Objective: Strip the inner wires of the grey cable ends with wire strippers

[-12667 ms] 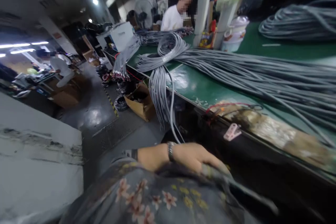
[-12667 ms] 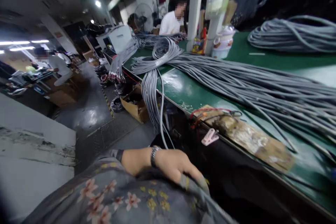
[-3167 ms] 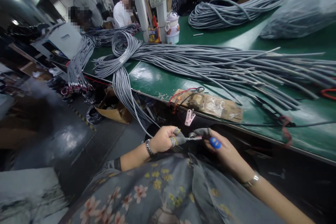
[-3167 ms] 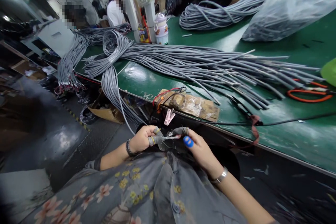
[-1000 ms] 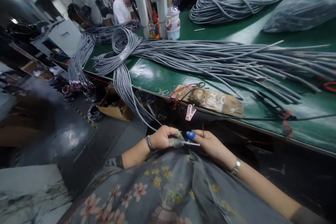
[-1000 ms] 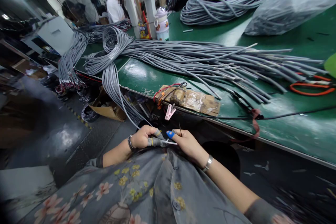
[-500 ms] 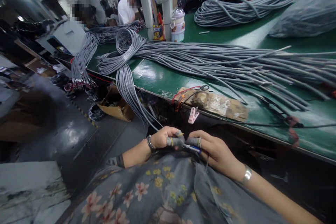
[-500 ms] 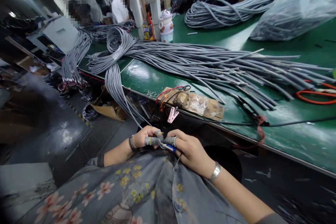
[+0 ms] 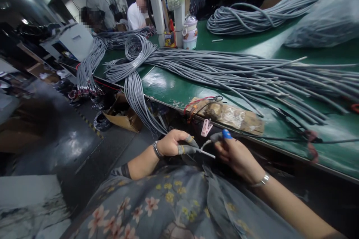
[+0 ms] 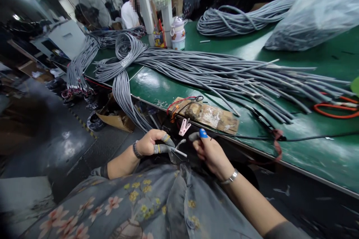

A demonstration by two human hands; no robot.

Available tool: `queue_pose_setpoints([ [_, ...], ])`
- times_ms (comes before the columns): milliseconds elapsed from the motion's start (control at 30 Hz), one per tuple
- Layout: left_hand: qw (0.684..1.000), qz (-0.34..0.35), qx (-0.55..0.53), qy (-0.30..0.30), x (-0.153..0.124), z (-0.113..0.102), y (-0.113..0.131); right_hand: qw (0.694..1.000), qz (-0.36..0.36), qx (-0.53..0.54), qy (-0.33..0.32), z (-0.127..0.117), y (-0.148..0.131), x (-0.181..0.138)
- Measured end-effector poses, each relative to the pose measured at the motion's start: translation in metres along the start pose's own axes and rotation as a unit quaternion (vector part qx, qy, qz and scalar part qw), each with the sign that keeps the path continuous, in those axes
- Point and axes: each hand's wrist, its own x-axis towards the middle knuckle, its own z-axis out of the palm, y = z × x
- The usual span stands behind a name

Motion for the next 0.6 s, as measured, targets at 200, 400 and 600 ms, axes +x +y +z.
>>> queue_pose_setpoints([
  [200, 0.993, -0.020, -0.031, 0.114, 0.009, 0.002, -0.006, 0.997, -0.055, -0.003, -0.058, 0.016, -0.009, 0.016],
  [400, 0.983, -0.068, -0.098, 0.140, 0.021, 0.006, -0.015, 0.994, -0.111, -0.010, 0.019, 0.024, -0.010, 0.020],
  [600, 0.979, -0.075, -0.135, 0.130, 0.024, 0.009, -0.018, 0.991, -0.069, 0.113, 0.004, 0.029, -0.011, 0.029],
])
